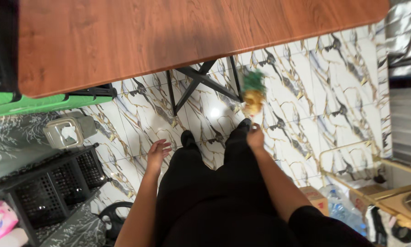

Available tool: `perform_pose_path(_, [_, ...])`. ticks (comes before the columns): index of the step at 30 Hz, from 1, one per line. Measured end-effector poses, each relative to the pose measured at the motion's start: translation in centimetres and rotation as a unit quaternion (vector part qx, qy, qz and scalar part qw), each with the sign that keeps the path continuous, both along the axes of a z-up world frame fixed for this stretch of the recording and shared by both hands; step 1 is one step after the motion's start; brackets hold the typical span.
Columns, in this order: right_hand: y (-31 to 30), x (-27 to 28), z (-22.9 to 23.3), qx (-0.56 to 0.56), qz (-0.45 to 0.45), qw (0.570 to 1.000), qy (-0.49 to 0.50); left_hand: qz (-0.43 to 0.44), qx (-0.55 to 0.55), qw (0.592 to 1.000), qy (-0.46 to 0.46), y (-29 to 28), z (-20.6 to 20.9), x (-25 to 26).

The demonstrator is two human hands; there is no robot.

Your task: The person uses a feather duster to clean the floor around a small folding table. They then lift the table top to dust underneath it and on its surface before placing it back down.

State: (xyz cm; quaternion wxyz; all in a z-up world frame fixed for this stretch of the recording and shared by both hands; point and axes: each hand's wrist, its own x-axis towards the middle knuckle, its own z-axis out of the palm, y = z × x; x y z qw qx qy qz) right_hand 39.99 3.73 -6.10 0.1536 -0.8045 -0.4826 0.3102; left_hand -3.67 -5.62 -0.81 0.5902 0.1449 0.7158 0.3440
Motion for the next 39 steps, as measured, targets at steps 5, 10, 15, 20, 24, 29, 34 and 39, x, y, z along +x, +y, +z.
perform_pose_path(5, [-0.8,-6.6,6.6,-0.053,0.036,0.984,0.166,-0.016,0.026,0.999,-0.043,1.9,3.4,2.3])
perform_pose_path(10, [-3.3,-9.4,18.3,-0.062,0.094,0.976,0.185,-0.042,0.049,0.998,-0.024,1.2,5.3,-0.6])
perform_pose_path(15, [-2.3,-8.0,28.0,0.044,0.131,0.981,0.134,-0.036,0.032,0.999,-0.008,-1.2,5.9,-4.9])
perform_pose_path(20, [1.1,-9.4,25.8,0.119,0.094,0.979,0.139,0.008,0.030,0.999,-0.007,-2.4,7.0,-8.7])
perform_pose_path(24, [-0.2,-14.4,23.2,0.147,0.110,0.956,0.231,0.002,-0.003,1.000,-0.001,-3.0,7.8,-11.2])
perform_pose_path(29, [-5.6,-17.0,26.5,0.077,0.156,0.971,0.163,-0.039,0.000,0.998,0.040,-2.2,8.7,-13.1])
perform_pose_path(34, [-4.4,-13.4,25.4,0.098,0.111,0.972,0.182,-0.045,0.011,0.999,0.023,-1.5,8.5,-13.6])
perform_pose_path(39, [-2.6,-7.0,23.0,0.078,-0.116,0.943,0.302,-0.041,0.020,0.999,0.002,-1.2,8.6,-12.8])
